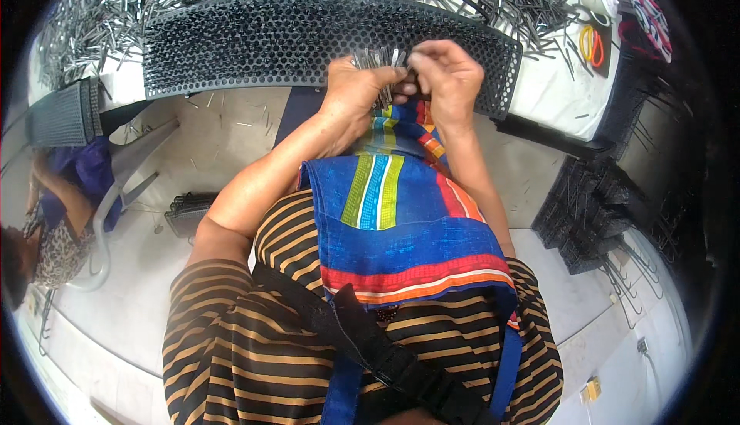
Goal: The person sorts small metal parts by hand, inserting them into a mesh grid from a plastic tray.
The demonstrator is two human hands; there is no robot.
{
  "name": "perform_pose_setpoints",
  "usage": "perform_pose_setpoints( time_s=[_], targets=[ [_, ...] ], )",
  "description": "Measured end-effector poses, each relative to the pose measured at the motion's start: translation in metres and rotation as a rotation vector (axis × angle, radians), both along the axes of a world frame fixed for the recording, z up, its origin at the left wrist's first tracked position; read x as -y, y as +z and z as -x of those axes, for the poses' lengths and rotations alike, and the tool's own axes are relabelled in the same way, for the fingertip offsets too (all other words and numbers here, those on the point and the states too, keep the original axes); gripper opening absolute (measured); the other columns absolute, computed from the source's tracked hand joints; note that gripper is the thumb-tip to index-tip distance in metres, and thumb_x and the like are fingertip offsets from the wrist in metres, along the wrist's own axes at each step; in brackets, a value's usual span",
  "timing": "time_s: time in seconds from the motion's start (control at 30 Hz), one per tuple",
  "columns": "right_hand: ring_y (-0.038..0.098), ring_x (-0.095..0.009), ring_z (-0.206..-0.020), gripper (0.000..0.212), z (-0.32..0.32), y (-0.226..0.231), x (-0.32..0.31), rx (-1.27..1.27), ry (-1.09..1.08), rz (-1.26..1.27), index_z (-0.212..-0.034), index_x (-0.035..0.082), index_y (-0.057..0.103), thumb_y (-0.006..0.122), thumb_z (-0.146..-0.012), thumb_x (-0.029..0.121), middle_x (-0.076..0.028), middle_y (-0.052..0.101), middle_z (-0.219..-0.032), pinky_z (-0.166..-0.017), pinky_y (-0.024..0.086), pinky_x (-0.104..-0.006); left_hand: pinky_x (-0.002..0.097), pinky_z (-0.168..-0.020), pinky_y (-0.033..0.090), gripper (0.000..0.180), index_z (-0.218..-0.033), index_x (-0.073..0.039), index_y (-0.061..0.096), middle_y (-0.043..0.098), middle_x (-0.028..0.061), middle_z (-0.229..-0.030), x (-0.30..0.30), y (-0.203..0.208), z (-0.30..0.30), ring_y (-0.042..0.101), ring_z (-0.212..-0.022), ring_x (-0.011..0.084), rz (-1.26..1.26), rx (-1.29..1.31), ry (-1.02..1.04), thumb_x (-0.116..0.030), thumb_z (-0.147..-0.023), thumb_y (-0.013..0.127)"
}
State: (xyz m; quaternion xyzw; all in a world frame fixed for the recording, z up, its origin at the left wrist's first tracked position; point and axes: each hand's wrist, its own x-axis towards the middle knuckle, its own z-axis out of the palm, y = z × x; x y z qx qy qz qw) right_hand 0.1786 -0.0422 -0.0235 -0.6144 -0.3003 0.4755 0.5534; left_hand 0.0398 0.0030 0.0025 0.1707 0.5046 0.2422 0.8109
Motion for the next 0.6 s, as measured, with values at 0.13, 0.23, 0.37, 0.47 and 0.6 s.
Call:
perform_pose_setpoints(
  time_s=[0.13, 0.23, 0.37, 0.47, 0.6],
  targets=[
    [0.050, -0.003, -0.053, 0.008, -0.003, 0.001, -0.008, 0.077, -0.222, -0.154, -0.090, -0.004, 0.064, 0.067, -0.082, -0.003, -0.004, 0.064, -0.074, -0.045, 0.035, -0.0169, 0.0301, -0.060, 0.058, 0.013, -0.095, 0.003, 0.065, 0.070, 0.0148, -0.088, -0.001, -0.007, 0.002, 0.070, -0.071, 0.0217, 0.021, -0.041, -0.028, 0.003, -0.083, 0.060],
    [0.055, -0.008, -0.053, 0.007, -0.009, -0.006, -0.015, 0.616, -0.241, -0.201, -0.088, -0.002, 0.065, 0.068, -0.082, -0.001, -0.005, 0.065, -0.073, -0.047, 0.040, -0.0214, 0.0301, -0.060, 0.058, 0.013, -0.095, 0.003, 0.065, 0.070, 0.0151, -0.088, 0.000, -0.009, 0.000, 0.070, -0.071, 0.0219, 0.019, -0.045, -0.030, 0.003, -0.084, 0.059],
    [0.064, -0.023, -0.066, 0.012, -0.004, -0.009, -0.022, 1.010, -0.040, -0.372, -0.088, 0.002, 0.070, 0.068, -0.077, -0.001, -0.012, 0.064, -0.077, -0.060, 0.050, -0.0298, 0.0283, -0.054, 0.055, 0.010, -0.091, 0.005, 0.063, 0.069, 0.0147, -0.080, -0.001, -0.004, -0.004, 0.068, -0.066, 0.0218, 0.030, -0.016, 0.015, 0.006, -0.083, 0.057],
    [0.064, -0.023, -0.067, 0.014, -0.002, -0.002, -0.021, 1.027, 0.012, -0.277, -0.091, 0.002, 0.070, 0.068, -0.078, -0.001, -0.012, 0.065, -0.078, -0.060, 0.050, -0.0298, 0.0282, -0.055, 0.055, 0.010, -0.091, 0.005, 0.063, 0.068, 0.0145, -0.079, -0.002, -0.004, -0.004, 0.068, -0.066, 0.0217, 0.041, -0.003, 0.017, 0.005, -0.083, 0.057],
    [0.065, -0.023, -0.068, 0.017, -0.007, -0.006, -0.018, 1.067, 0.081, -0.324, -0.095, 0.003, 0.071, 0.065, -0.080, -0.003, -0.011, 0.064, -0.079, -0.060, 0.050, -0.0301, 0.0281, -0.055, 0.055, 0.009, -0.090, 0.004, 0.063, 0.068, 0.0137, -0.079, 0.000, -0.008, -0.007, 0.068, -0.065, 0.0211, 0.038, 0.012, 0.022, 0.005, -0.083, 0.057]
  ],
)
